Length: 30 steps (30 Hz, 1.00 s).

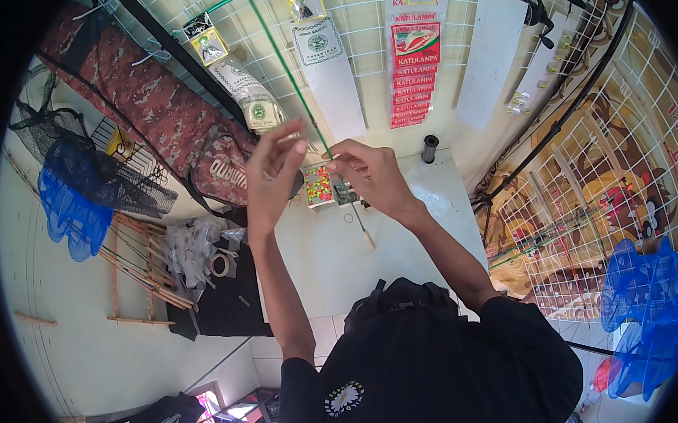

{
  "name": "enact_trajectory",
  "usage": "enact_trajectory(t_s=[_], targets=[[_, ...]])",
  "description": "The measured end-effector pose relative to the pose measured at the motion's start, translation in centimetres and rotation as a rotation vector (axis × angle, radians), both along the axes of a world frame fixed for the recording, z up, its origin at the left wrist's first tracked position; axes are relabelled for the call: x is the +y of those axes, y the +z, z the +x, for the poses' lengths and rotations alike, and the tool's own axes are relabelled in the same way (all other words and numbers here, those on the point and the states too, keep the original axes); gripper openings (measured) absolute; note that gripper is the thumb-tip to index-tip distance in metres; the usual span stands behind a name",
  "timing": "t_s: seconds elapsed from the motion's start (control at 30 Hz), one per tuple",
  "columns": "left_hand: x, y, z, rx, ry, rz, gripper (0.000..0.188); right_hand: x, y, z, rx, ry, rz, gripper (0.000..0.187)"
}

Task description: The recorder is assembling a fishing rod by attaching a small cork component or float to the line.

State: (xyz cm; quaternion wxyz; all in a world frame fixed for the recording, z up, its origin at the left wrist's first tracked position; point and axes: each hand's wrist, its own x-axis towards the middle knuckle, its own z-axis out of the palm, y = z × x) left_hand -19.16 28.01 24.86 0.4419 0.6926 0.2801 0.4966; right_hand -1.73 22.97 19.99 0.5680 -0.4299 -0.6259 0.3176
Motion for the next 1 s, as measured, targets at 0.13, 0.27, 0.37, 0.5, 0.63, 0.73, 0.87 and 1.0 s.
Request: enact_trajectory(t_s=[0.13,0.27,0.37,0.5,0.63,0.73,0.87,1.0], targets=[[-0.4,-6.3,-0.8,0.105,-0.069,-0.149,0.042,0.6,0.0,1.4,0.001,-0.069,-0.049,0.019],[-1.2,-10.7,0.4,0.166,-0.08,-0.164,0.041,1.2,0.1,1.9,-0.003,-0.088,-0.043,0.018],[-2.0,-11.9,1.5,0.25,-0.068,-0.163,0.035,1.6,-0.2,1.9,-0.025,-0.094,-0.041,0.019],[-2.5,-14.2,2.1,0.286,0.037,-0.212,0.026,1.8,-0.5,1.7,-0.017,-0.104,-0.041,0.019],[-3.1,-15.6,2.1,0.121,0.152,-0.304,0.022,2.0,-1.1,1.6,-0.034,-0.123,-0.092,0.018],[-3.3,-17.3,1.7,0.098,0.204,-0.35,0.017,2.0,-1.9,1.4,-0.005,-0.107,-0.111,0.018],[-4.1,-19.7,2.4,0.042,0.276,-0.326,0.014,1.6,-3.0,1.4,0.051,-0.081,-0.178,0.019],[-4.2,-21.0,2.8,0.069,0.316,-0.297,0.013,1.7,-5.2,1.3,0.01,-0.114,-0.125,0.022]])
